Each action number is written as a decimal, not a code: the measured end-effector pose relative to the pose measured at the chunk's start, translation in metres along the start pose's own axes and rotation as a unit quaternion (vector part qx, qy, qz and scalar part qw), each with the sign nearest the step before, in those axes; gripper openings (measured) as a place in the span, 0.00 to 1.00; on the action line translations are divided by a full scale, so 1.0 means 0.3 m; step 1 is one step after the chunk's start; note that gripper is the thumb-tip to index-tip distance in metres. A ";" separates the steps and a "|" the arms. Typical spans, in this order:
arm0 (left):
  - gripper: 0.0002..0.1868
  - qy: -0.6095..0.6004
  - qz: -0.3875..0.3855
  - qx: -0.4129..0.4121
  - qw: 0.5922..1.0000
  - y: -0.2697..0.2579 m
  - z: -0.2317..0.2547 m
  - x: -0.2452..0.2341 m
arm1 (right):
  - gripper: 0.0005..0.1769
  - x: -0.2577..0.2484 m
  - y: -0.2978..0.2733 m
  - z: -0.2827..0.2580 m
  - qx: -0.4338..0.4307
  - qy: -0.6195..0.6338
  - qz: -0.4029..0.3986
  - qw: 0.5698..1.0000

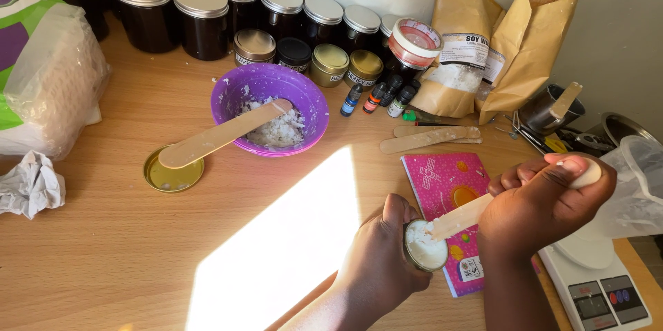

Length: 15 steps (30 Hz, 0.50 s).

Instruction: Scraping white paste residue from a wooden applicator and a small glass jar into a mixing bowl using another wooden stick.

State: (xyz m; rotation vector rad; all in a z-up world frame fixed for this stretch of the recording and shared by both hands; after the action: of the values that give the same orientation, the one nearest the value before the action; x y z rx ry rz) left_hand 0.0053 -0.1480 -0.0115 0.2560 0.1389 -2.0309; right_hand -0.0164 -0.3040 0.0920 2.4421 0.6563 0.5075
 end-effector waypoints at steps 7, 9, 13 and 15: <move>0.30 -0.005 -0.001 -0.001 1.000 -0.001 0.002 -0.002 | 0.11 0.018 -0.002 0.034 0.016 0.012 -0.020 1.000; 0.30 -0.005 0.009 0.013 1.000 -0.001 0.007 -0.005 | 0.09 0.018 -0.001 0.051 0.048 0.010 -0.018 0.999; 0.30 -0.010 0.007 0.007 1.000 0.000 0.001 -0.003 | 0.08 0.029 0.005 0.075 0.074 0.017 -0.027 0.997; 0.31 -0.013 0.015 0.018 1.000 0.001 -0.003 -0.001 | 0.08 0.040 0.011 0.089 0.076 0.034 -0.045 0.995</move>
State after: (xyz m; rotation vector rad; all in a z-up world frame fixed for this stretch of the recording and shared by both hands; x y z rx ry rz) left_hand 0.0058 -0.1477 -0.0123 0.2517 0.0823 -2.0070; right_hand 0.0073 -0.3108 0.0757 2.5322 0.8584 0.5223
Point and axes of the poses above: each hand's wrist, its own y-axis towards the middle knuckle, its own x-axis out of the palm, z = x × y, the point moved 8 cm from there along y, towards the middle knuckle, and after that the axes turned 2 degrees about -z, right-handed, at the moved point
